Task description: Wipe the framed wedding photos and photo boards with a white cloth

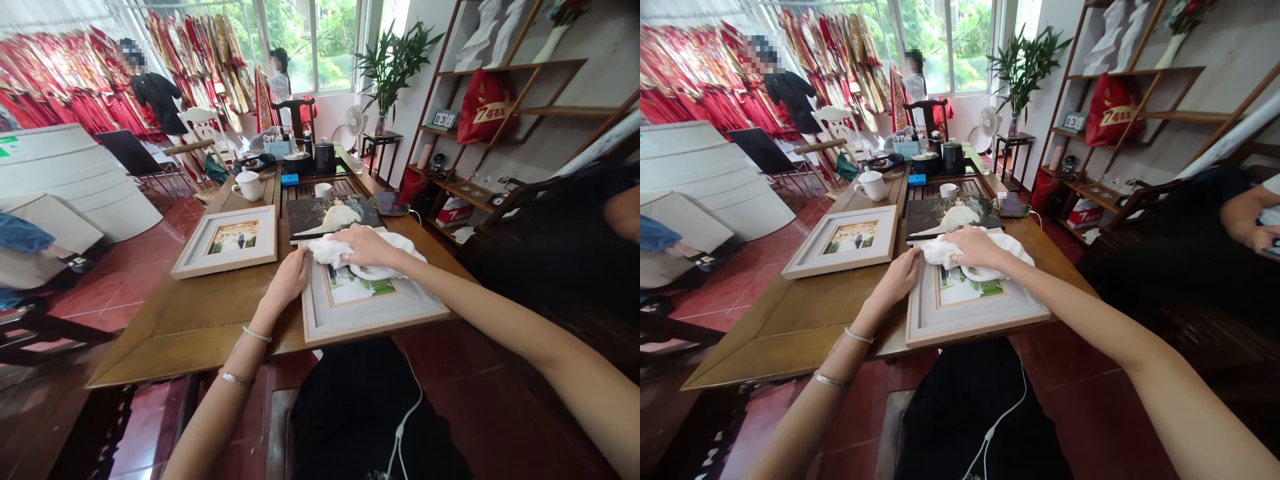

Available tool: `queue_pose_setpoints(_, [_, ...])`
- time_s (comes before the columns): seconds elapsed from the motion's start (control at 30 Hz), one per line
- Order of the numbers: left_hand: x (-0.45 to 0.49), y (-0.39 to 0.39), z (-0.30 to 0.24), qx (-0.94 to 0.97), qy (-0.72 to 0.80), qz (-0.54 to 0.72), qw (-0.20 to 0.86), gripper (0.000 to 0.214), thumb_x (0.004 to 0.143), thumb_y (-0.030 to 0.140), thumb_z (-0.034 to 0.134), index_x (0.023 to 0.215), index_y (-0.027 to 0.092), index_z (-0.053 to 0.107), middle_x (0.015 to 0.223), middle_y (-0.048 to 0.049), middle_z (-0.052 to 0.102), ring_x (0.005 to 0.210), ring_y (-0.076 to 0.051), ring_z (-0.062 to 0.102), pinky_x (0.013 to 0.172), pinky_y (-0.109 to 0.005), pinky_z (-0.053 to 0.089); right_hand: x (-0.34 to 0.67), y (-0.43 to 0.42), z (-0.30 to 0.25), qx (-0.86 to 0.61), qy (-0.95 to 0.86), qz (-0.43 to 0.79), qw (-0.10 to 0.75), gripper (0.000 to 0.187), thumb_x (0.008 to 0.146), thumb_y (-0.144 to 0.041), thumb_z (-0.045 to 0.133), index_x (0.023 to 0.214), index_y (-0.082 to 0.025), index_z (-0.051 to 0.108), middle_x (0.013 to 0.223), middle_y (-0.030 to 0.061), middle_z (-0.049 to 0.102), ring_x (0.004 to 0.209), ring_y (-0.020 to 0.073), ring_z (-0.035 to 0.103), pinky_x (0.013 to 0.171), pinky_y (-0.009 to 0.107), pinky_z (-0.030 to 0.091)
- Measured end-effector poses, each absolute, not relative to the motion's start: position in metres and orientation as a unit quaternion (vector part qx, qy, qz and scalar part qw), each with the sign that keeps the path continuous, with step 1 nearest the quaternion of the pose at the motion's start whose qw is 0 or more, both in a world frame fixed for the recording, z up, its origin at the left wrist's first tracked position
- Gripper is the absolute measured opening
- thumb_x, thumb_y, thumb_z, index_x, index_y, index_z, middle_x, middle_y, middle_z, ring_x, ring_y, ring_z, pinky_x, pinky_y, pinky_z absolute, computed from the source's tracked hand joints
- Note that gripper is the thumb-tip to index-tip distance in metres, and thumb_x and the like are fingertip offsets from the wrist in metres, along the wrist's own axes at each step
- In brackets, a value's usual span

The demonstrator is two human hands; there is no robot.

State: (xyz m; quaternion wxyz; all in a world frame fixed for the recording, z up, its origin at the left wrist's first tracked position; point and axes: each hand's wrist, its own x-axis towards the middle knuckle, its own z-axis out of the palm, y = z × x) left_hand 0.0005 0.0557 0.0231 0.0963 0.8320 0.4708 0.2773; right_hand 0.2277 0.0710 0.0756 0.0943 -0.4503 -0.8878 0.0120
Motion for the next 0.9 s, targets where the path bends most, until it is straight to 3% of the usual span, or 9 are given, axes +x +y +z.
queue_pose_setpoints(0.13, [0.001, 0.055, 0.027, 0.833, 0.472, 0.266, 0.109, 0.025, 0.089, 0.010, 0.033, 0.103, 0.015, 0.053, 0.101, -0.0148, 0.066, 0.098, -0.027, 0.062, 0.087, -0.042, 0.050, 0.207, 0.071, 0.072, -0.403, -0.910, 0.023, 0.098, 0.053, 0.076, -0.023, 0.061, 0.129, -0.018, 0.057, 0.118, 0.0095, 0.067, 0.102, 0.0309, 0.052, 0.079, 0.036, 0.039])
queue_pose_setpoints(0.3, [0.001, 0.054, 0.026, 0.833, 0.469, 0.268, 0.119, 0.030, 0.086, 0.010, 0.039, 0.114, 0.014, 0.051, 0.113, -0.0162, 0.063, 0.108, -0.027, 0.059, 0.094, -0.043, 0.048, 0.218, 0.042, 0.075, -0.344, -0.924, 0.131, 0.105, 0.050, 0.070, -0.016, 0.064, 0.120, -0.019, 0.063, 0.104, 0.0091, 0.068, 0.097, 0.0277, 0.053, 0.078, 0.035, 0.042])
queue_pose_setpoints(0.57, [0.005, 0.051, 0.022, 0.831, 0.474, 0.273, 0.101, 0.027, 0.090, 0.015, 0.044, 0.115, 0.012, 0.050, 0.119, -0.0181, 0.061, 0.117, -0.028, 0.056, 0.102, -0.045, 0.044, 0.240, -0.024, 0.091, -0.213, -0.949, 0.194, 0.130, 0.055, 0.065, -0.007, 0.059, 0.118, -0.022, 0.065, 0.108, 0.0067, 0.068, 0.103, 0.0251, 0.052, 0.087, 0.038, 0.043])
queue_pose_setpoints(0.77, [0.004, 0.050, 0.023, 0.837, 0.469, 0.262, 0.104, 0.025, 0.089, 0.015, 0.044, 0.112, 0.014, 0.052, 0.122, -0.0164, 0.060, 0.120, -0.028, 0.054, 0.104, -0.045, 0.043, 0.273, -0.019, 0.090, -0.234, -0.962, 0.105, 0.090, 0.058, 0.071, -0.010, 0.058, 0.127, -0.025, 0.060, 0.125, 0.0054, 0.064, 0.117, 0.0279, 0.050, 0.100, 0.046, 0.037])
queue_pose_setpoints(0.9, [0.004, 0.051, 0.023, 0.841, 0.461, 0.263, 0.107, 0.024, 0.088, 0.014, 0.043, 0.111, 0.016, 0.053, 0.123, -0.0156, 0.060, 0.123, -0.027, 0.053, 0.106, -0.046, 0.042, 0.300, 0.006, 0.079, -0.306, -0.947, 0.025, 0.093, 0.052, 0.077, -0.018, 0.059, 0.128, -0.024, 0.060, 0.132, 0.0063, 0.061, 0.119, 0.0289, 0.051, 0.099, 0.048, 0.039])
